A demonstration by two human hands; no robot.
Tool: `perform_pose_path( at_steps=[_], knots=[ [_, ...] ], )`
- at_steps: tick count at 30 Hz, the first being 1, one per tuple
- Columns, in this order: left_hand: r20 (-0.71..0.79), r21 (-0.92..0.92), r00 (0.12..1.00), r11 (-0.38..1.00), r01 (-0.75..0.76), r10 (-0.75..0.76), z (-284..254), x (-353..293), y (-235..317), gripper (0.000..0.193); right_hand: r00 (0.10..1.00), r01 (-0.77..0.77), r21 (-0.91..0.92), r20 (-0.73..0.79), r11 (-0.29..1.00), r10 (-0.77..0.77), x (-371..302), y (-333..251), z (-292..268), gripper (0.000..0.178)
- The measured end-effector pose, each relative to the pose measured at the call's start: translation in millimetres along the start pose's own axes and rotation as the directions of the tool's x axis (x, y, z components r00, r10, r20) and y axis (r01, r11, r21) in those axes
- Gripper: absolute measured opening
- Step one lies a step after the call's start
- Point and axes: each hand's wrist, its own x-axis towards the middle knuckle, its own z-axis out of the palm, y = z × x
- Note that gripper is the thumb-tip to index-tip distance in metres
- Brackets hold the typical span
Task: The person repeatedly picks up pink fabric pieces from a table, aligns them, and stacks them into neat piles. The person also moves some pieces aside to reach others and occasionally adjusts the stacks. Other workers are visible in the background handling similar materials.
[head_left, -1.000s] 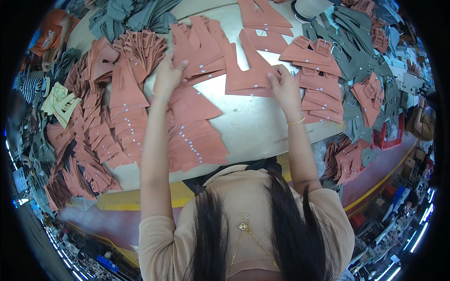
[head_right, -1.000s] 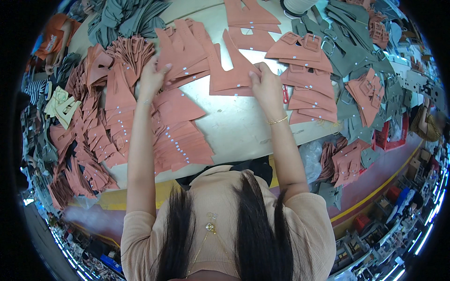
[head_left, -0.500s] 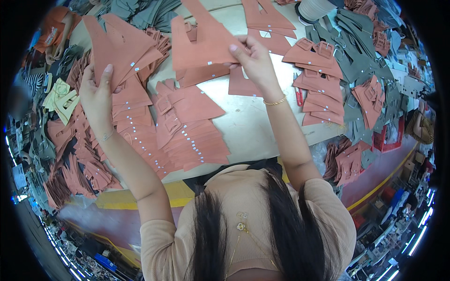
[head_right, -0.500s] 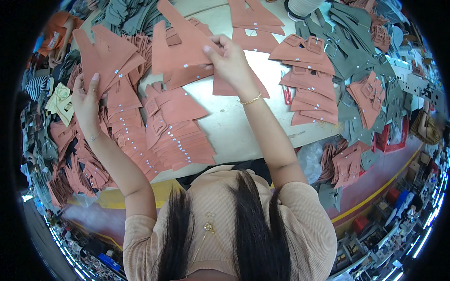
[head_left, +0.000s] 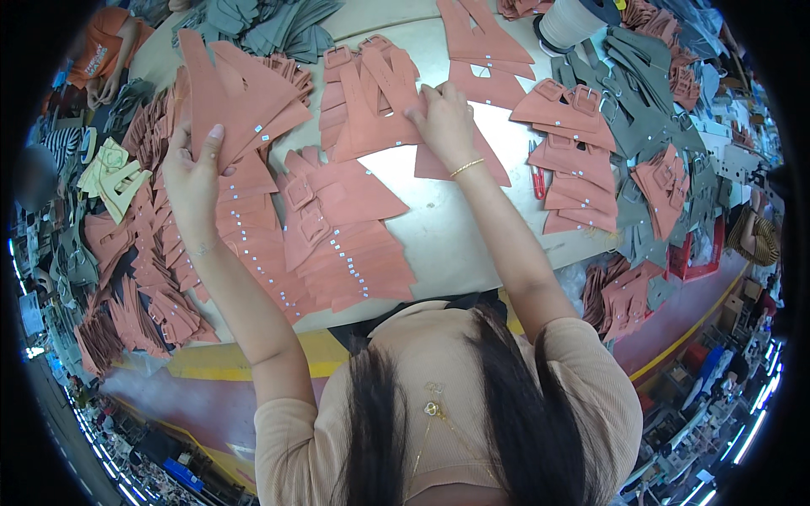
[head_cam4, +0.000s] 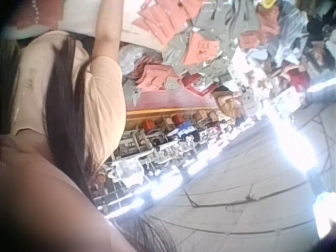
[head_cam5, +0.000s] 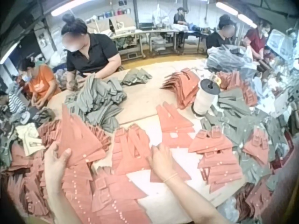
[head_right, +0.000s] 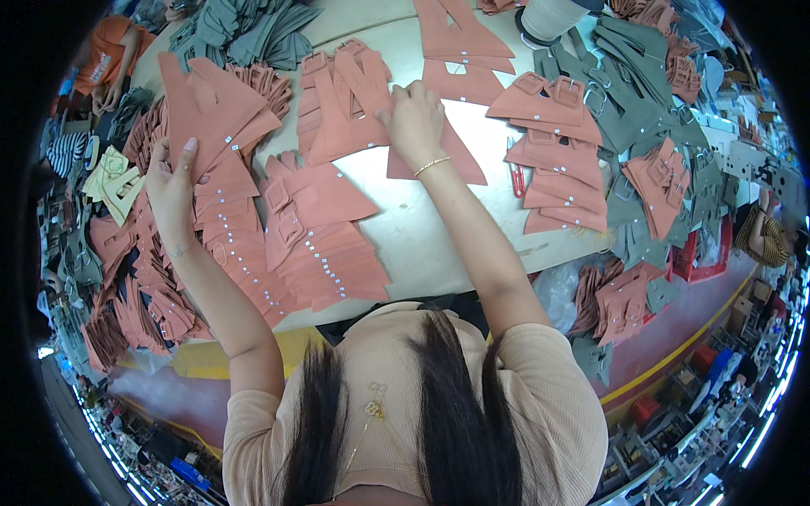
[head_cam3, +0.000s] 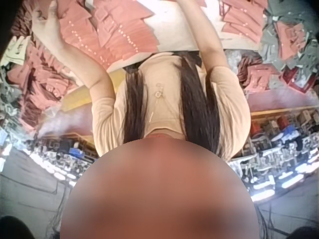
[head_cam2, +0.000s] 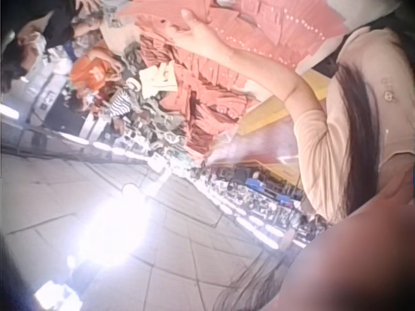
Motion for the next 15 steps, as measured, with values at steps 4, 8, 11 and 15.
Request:
perform_pose_path(
  at_steps=[4, 8, 11, 15],
  knots=[
    [0.026, -0.003, 1.000, 1.000, -0.009, 0.009, -4, 1, -7, 0.034, 1.000, 0.009, -0.054, -0.024, 0.999, -0.010, -10, -5, 8, 0.044],
    [-0.072, 0.320, 0.994, 0.946, -0.051, 0.078, -3, 0, -17, 0.049, 0.999, 0.006, -0.027, -0.043, 1.000, -0.007, -4, -7, 11, 0.047],
    [-0.066, 0.355, 0.989, 0.930, -0.099, 0.130, 6, -6, -13, 0.059, 0.999, 0.035, -0.014, -0.034, 0.999, -0.036, -5, -10, 8, 0.047],
    [-0.050, 0.287, 0.998, 0.957, 0.038, -0.025, 11, -11, 5, 0.036, 0.994, 0.068, -0.120, -0.080, 0.990, -0.078, -14, -17, 7, 0.043]
  ],
)
